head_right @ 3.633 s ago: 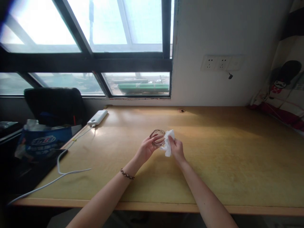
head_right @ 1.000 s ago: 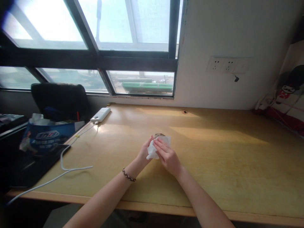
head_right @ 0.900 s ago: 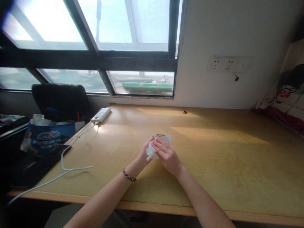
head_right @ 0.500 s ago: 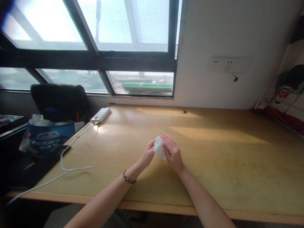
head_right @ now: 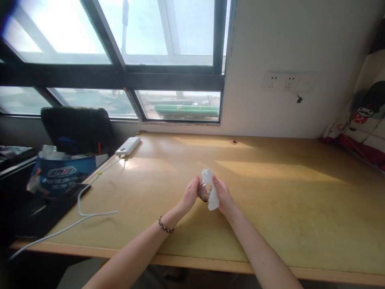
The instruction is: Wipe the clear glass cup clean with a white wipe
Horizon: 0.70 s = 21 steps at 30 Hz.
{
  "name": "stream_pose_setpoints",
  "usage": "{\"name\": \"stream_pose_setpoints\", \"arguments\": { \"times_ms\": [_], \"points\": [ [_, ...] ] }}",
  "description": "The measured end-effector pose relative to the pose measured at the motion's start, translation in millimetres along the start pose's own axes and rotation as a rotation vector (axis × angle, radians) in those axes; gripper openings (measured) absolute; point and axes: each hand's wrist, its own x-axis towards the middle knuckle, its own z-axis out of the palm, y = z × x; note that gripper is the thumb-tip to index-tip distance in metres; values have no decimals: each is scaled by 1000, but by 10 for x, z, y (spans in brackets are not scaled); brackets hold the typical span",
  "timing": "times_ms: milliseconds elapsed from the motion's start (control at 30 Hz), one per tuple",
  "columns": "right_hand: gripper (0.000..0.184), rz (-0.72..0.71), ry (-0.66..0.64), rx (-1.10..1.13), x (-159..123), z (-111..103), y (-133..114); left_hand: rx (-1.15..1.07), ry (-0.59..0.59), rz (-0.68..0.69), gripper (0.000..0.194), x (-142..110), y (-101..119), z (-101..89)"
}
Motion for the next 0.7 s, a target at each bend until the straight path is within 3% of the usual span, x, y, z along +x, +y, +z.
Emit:
{"name": "stream_pose_setpoints", "arguments": {
  "times_ms": [100, 167, 267, 333, 433, 533, 700],
  "points": [
    [39, 186, -98, 190, -17, -16, -33, 56, -4, 20, 39, -5, 2, 1],
    [38, 194, -71, 187, -11, -31, -61, 104, 7, 47, 36, -1, 40, -8],
    [38, 96, 110, 13, -6, -51, -88, 133, 115, 61, 30, 16, 133, -37],
    [37, -26, 280, -202, -21, -53, -95, 101, 141, -32, 33, 11, 197, -47],
    [36, -182, 408, -456, -74, -26, -97, -24, -103, -295, 48, -47, 245, -12],
    [33, -223, 342, -491, -133, 22, -92, -139, -306, -391, 54, -124, 213, 57],
    [31, -245, 153, -444, -156, 38, -116, -313, -200, -303, 47, -122, 147, 70]
  ]
}}
